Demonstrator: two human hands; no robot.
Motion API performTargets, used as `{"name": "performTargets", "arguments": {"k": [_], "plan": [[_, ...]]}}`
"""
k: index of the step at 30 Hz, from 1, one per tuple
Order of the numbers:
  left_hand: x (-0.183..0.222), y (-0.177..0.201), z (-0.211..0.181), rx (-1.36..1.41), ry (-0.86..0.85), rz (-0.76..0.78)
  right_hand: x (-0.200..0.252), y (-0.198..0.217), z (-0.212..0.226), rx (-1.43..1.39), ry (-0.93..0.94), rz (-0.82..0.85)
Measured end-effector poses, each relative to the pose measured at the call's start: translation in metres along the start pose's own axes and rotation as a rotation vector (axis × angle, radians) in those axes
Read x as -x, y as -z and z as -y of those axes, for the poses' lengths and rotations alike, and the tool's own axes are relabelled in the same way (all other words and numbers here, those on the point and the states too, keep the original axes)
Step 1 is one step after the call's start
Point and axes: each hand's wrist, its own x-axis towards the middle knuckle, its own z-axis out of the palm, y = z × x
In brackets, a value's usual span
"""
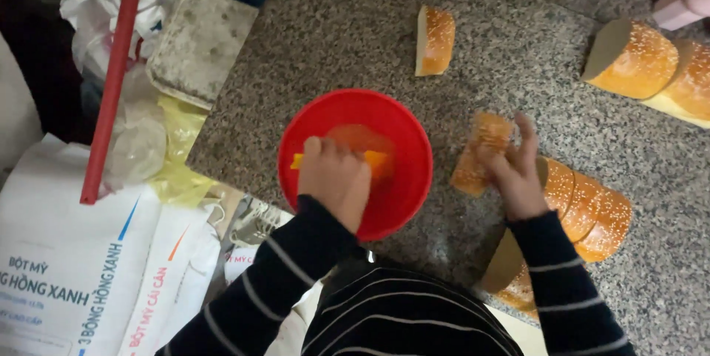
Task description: Applying a yellow spread to multiple slices of bread using a spatula in a bakery setting.
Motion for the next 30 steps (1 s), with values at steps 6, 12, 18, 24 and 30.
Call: {"name": "performTargets", "arguments": {"k": [6, 12, 18, 24, 30], "plan": [[-0.015, -0.012, -0.021, 0.072, -0.074, -0.039, 0.000, 0.027, -0.037, -0.495, -0.114, 0.032], [-0.013, -0.010, -0.027, 0.144, -0.095, 0.052, 0.020, 0.004, -0.012, -0.605, -0.372, -0.125], [-0.026, -0.027, -0.013, 0.258, -0.067, 0.080, 0.034, -0.003, -0.002, -0.611, -0.416, -0.159], [0.000, -0.019, 0.006, 0.301, -0.065, 0.058, 0.040, -0.007, 0.001, -0.688, -0.410, -0.143], [0.009, -0.017, 0.016, 0.339, -0.027, -0.062, 0.045, -0.016, 0.015, -0.657, -0.428, -0.143]]}}
